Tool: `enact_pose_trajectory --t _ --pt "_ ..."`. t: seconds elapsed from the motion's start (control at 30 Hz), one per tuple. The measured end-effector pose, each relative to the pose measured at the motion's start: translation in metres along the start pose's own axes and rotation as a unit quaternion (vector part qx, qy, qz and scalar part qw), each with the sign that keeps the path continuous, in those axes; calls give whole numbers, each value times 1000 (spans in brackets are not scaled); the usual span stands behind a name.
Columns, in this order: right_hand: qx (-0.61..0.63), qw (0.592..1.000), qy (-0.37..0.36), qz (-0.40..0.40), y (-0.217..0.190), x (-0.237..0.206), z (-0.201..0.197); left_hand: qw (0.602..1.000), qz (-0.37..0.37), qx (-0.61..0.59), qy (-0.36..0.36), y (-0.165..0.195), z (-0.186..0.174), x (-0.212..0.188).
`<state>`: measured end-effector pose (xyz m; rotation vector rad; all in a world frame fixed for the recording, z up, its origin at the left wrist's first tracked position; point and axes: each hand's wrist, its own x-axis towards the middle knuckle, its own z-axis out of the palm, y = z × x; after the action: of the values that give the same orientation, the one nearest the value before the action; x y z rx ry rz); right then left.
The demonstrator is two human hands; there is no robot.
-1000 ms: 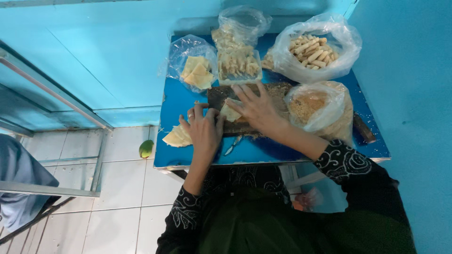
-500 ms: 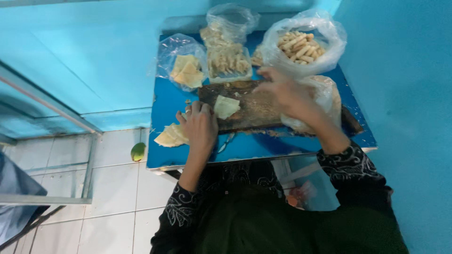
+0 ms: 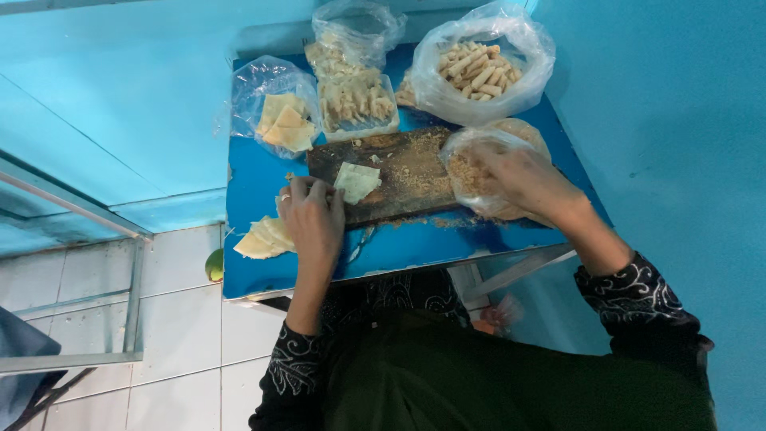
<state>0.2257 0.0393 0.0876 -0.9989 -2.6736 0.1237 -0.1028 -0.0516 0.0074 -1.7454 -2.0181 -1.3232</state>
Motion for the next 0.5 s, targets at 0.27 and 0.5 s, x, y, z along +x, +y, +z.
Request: enact_pose_trajectory --t 0.27,0.5 --pt "-103 994 -33 32 4 12 20 1000 -8 17 -21 -10 -5 2" --pt "-6 1000 -2 18 -20 48 7 998 -22 -9 -54 -30 -9 7"
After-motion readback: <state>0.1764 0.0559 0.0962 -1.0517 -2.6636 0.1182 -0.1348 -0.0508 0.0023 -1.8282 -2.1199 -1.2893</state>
